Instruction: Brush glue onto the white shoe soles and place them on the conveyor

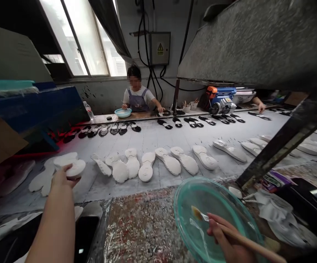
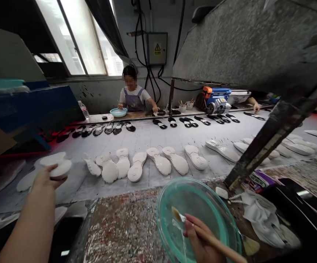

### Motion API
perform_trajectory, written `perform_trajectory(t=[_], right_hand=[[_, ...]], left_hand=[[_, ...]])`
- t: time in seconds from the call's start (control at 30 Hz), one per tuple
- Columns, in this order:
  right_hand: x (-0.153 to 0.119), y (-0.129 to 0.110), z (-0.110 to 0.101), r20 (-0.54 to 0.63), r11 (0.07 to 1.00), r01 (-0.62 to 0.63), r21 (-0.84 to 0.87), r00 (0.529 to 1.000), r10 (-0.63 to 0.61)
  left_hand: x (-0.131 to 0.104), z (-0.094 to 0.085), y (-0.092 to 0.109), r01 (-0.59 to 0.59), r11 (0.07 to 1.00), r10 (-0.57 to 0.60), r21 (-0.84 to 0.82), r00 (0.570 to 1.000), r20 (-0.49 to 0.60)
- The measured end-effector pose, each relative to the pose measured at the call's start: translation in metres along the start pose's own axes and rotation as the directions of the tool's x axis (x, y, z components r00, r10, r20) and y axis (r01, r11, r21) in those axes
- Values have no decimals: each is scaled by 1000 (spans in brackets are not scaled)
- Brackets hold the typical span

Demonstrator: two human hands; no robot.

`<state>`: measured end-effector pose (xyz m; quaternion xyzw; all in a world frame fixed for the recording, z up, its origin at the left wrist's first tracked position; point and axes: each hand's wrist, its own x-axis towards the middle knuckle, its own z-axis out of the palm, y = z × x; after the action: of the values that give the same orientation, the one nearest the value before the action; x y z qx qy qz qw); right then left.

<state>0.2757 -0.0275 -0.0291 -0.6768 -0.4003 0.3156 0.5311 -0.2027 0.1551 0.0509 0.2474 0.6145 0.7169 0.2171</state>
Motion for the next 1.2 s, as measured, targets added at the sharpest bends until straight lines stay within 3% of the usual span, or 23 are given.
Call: perform_trajectory(t=[0.13,0.2,0.23,0.3,0.37,0.43,0.57,0.7,0.8,0.87,0.93,1.0,1.03,1.1,1.13,1.17,1.2], right_hand=[[0,-12,-2,6,994,77,-75,997,-77],[1,-16,-5,10,986,111,-128,994,-110],[2,-17,-7,19,982,111,-156,994,-109],[4,-17,-9,36,973,99,-208,995,-94],[8,-14,-7,83,959,105,-264,993,-86],[9,-10,1,159,943,131,-306,984,-86],[6,-7,16,263,931,171,-323,961,-86],[1,-13,11,215,943,180,-280,969,-121],[-1,-17,5,271,984,46,-175,963,3],[-5,-18,6,329,998,-60,-24,942,64],[-13,-21,11,330,986,-44,162,944,-13],[-23,-27,17,317,948,166,272,914,-251],[-27,-31,19,311,902,314,298,861,-402],[-32,-40,25,297,754,578,311,694,-655],[-32,-45,27,286,685,658,312,623,-728],[-30,-50,30,267,644,701,307,586,-765],[-27,-54,32,246,631,717,297,581,-776]], left_hand=[[-73,3,-11,207,956,-201,-208,978,48],[-119,4,-17,390,850,-378,-354,920,103],[-140,5,-20,437,821,-411,-367,899,152],[-175,5,-29,606,707,-491,-364,791,363],[-199,4,-39,737,589,-508,-333,657,557],[-214,0,-50,817,503,-499,-282,541,677],[-226,-8,-65,885,443,-466,-147,367,805],[-232,-3,-61,925,379,-539,-31,248,805],[-243,15,-50,929,368,-671,32,242,700],[-255,29,-43,930,367,-681,9,262,684],[-266,39,-37,931,366,-655,-19,272,705],[-274,45,-31,926,377,-636,-29,281,718],[-276,46,-28,923,383,-632,-25,282,722],[-278,46,-24,914,405,-620,-9,282,732],[-278,45,-22,905,425,-607,-3,287,741],[-278,43,-19,893,451,-592,3,296,750],[-278,42,-17,876,483,-576,6,313,755]])
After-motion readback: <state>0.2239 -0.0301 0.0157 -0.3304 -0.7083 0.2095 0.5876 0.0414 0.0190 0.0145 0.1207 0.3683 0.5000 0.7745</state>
